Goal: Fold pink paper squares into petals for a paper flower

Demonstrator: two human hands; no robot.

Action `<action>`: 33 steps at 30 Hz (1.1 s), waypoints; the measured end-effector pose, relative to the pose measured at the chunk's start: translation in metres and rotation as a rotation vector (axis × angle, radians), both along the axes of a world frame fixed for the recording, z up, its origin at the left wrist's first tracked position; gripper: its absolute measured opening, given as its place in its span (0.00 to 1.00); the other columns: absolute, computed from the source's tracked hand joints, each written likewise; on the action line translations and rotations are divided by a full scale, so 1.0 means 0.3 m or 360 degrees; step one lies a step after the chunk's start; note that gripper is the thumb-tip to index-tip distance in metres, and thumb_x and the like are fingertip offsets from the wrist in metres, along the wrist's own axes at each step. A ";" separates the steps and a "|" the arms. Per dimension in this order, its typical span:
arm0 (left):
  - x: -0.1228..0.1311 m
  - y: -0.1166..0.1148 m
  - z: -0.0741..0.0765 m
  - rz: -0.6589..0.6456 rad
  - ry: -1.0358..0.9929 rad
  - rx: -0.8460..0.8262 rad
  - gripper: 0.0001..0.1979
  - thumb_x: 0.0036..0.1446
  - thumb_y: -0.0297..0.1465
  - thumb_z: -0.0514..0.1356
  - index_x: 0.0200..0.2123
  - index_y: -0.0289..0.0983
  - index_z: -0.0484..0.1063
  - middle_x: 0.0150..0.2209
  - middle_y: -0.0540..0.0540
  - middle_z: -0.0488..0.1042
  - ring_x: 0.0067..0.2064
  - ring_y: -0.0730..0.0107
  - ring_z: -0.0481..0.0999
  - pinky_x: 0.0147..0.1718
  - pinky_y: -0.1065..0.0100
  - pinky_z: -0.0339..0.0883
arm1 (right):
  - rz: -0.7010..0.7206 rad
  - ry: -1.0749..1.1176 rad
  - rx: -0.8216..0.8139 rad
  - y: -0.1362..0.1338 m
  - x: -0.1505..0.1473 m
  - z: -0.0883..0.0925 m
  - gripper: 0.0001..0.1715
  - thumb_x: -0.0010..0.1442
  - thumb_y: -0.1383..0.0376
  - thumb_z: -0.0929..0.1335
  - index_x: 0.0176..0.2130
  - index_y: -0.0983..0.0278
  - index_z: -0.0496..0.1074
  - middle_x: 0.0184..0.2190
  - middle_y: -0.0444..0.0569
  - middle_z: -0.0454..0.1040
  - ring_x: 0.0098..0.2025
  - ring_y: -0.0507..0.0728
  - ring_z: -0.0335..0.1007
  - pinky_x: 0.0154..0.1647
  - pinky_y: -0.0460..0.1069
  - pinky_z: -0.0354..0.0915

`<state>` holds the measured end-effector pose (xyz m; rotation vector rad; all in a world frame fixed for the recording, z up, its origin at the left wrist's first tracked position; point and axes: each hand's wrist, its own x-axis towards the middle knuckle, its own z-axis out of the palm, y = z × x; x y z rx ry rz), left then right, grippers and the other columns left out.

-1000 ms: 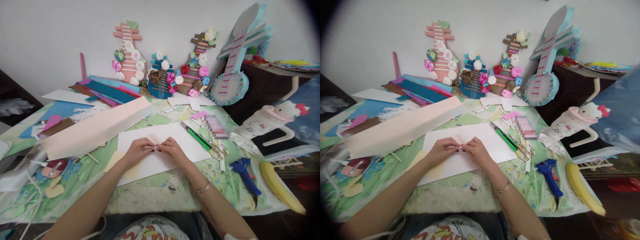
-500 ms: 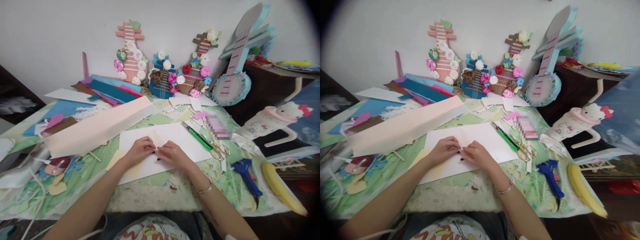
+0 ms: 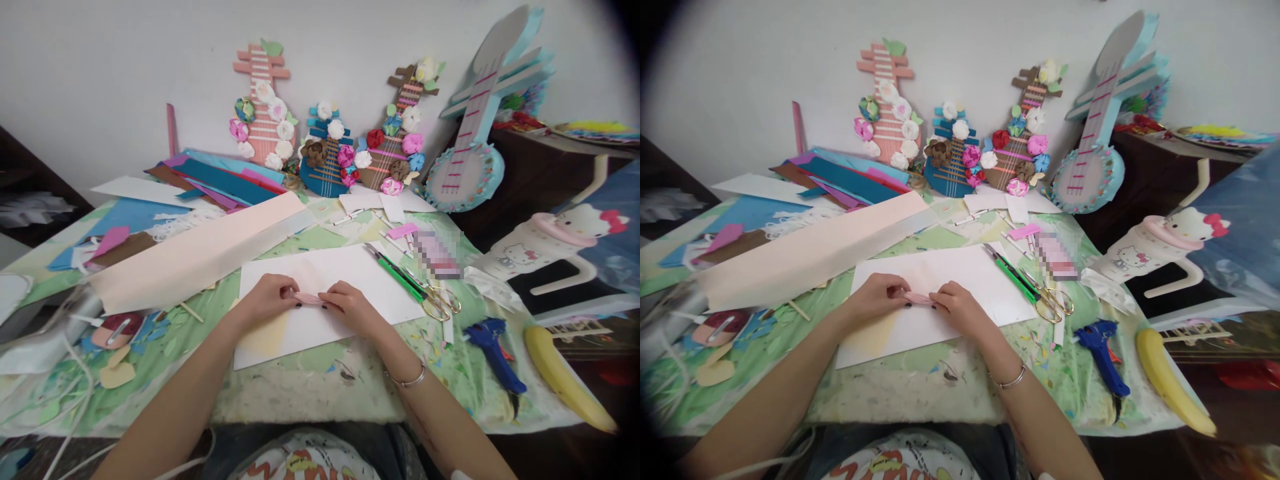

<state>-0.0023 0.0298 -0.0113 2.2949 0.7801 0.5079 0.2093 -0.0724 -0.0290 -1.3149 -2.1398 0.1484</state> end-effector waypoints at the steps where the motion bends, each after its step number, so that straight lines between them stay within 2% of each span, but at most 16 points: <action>1: 0.000 -0.002 0.000 -0.0018 0.0009 -0.0006 0.04 0.48 0.28 0.60 0.26 0.37 0.74 0.19 0.54 0.65 0.23 0.76 0.63 0.22 0.74 0.54 | -0.0002 0.0010 -0.0005 0.000 0.000 -0.001 0.13 0.63 0.70 0.62 0.43 0.65 0.75 0.33 0.54 0.73 0.36 0.56 0.68 0.36 0.50 0.67; 17: 0.006 -0.009 0.000 -0.0079 0.0020 0.0022 0.04 0.49 0.28 0.59 0.25 0.37 0.74 0.20 0.53 0.68 0.23 0.75 0.65 0.23 0.74 0.54 | -0.0001 0.0069 -0.0020 -0.001 0.009 -0.007 0.15 0.58 0.75 0.65 0.44 0.65 0.74 0.35 0.53 0.74 0.36 0.56 0.70 0.36 0.50 0.68; 27: 0.011 -0.012 -0.013 -0.0066 -0.0009 0.0101 0.07 0.52 0.32 0.61 0.24 0.38 0.74 0.21 0.52 0.70 0.24 0.75 0.66 0.24 0.73 0.57 | -0.0004 0.0002 0.0021 0.001 -0.014 0.020 0.10 0.61 0.70 0.64 0.38 0.63 0.76 0.28 0.51 0.74 0.35 0.57 0.65 0.35 0.51 0.66; 30: 0.007 -0.002 -0.022 0.0042 -0.0034 0.0176 0.05 0.54 0.32 0.60 0.29 0.39 0.76 0.23 0.52 0.70 0.25 0.74 0.67 0.26 0.72 0.59 | -0.0101 -0.0029 0.0042 0.005 -0.001 0.020 0.10 0.61 0.69 0.64 0.35 0.62 0.76 0.28 0.49 0.74 0.34 0.56 0.65 0.35 0.50 0.66; 33: 0.001 0.023 -0.041 0.0242 -0.0070 0.0294 0.08 0.56 0.30 0.58 0.39 0.39 0.74 0.26 0.50 0.71 0.29 0.69 0.69 0.31 0.68 0.62 | -0.0402 -0.0060 0.0081 0.025 0.052 0.022 0.10 0.61 0.68 0.64 0.34 0.63 0.75 0.27 0.50 0.74 0.35 0.57 0.66 0.36 0.51 0.65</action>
